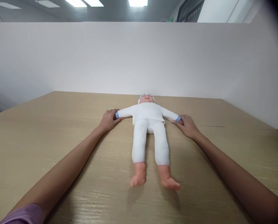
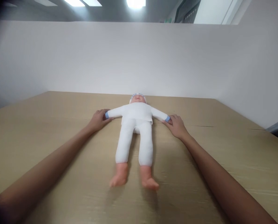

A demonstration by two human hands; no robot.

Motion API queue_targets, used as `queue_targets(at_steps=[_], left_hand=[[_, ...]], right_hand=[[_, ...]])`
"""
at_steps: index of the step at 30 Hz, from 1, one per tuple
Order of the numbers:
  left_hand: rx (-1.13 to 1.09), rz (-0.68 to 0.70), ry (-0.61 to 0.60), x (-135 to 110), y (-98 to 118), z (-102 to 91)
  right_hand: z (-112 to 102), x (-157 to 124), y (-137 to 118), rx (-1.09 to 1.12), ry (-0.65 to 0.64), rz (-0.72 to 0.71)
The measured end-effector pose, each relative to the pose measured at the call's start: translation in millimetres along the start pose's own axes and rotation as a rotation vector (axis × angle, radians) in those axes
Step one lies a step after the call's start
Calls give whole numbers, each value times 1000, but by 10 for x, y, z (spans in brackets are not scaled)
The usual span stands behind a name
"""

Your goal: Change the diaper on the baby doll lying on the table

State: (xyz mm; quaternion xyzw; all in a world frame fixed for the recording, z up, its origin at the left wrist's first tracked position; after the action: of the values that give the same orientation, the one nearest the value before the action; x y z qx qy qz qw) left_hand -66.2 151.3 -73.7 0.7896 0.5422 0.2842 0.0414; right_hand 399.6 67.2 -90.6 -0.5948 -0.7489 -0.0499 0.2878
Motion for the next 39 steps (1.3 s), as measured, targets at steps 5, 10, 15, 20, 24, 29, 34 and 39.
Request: queue_targets(at_steps=[5,10,15,20,24,29,34,39], left_hand=[[-73,-16,1,-38,-21,-36],[-209,-22,-10,-36,-32,-42],[-254,-49,-32,-12,-46,-35],[-338,-98,-75,-4,-45,-74],[-410,-155,-100,-20,-56,-102],[-452,-203,-102,-35,-70,-116],[-423,-129,-164,-43,-92,-122],[-299,-44,-128,-41,-168,-83]], right_hand=[[-49,-57,-32,83,40,-21],[-96,-78,-68,208,123,-61],[-68,-51,25,199,127,-41],[-32,-40,112,187,124,-32],[-17,-40,139,213,102,-11],[-3,-35,149,211,89,-11],[14,-28,125,155,72,-61],[-11,-60,173,181,43,-86]])
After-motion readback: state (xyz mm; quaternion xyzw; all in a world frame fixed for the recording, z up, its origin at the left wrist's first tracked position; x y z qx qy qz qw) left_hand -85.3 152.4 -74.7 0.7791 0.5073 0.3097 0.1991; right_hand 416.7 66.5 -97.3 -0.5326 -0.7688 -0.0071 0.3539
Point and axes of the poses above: each hand's wrist, its own x-axis towards the middle knuckle, its own z-axis out of the palm, y = z × x, the point moved 3 cm from there along x, towards the middle knuckle, and after that the axes turned 6 degrees about -z, right-handed, at the moved point
